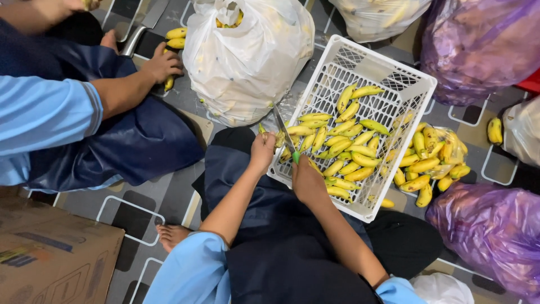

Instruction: Cutting bunches of bananas into smaller clusters or individual pieces using a knife.

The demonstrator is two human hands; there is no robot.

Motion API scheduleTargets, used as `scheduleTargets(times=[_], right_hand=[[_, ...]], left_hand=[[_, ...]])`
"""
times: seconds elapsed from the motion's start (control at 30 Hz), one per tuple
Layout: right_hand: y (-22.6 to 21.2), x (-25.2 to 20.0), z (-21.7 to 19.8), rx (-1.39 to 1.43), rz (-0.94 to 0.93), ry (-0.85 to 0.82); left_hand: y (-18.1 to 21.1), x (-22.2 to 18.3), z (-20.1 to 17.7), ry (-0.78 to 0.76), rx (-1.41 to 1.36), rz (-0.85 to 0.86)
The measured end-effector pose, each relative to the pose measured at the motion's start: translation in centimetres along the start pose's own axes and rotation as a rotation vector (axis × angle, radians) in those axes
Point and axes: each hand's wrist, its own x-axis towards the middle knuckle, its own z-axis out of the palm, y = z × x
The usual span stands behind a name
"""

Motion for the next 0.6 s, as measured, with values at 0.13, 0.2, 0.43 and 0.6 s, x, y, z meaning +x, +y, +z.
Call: scheduleTargets(times=[0.13, 0.2, 0.43, 0.6], right_hand=[[0.4, 1.7, 1.9, -0.092, -0.010, 0.057], [1.0, 2.7, 2.8, -0.113, -0.015, 0.078], [2.2, 3.4, 5.5, -0.182, -0.104, 0.229], [4.1, 3.5, 9.1, -0.589, -0.286, 0.841]], left_hand=[[0.3, 0.1, 0.2, 0.022, -0.006, 0.040], [2.7, -1.2, 0.1, 0.029, 0.006, 0.052], [5.9, -4.6, -1.1, 0.074, 0.086, 0.127], [3.9, -4.3, -1.9, 0.042, 0.025, 0.078]])
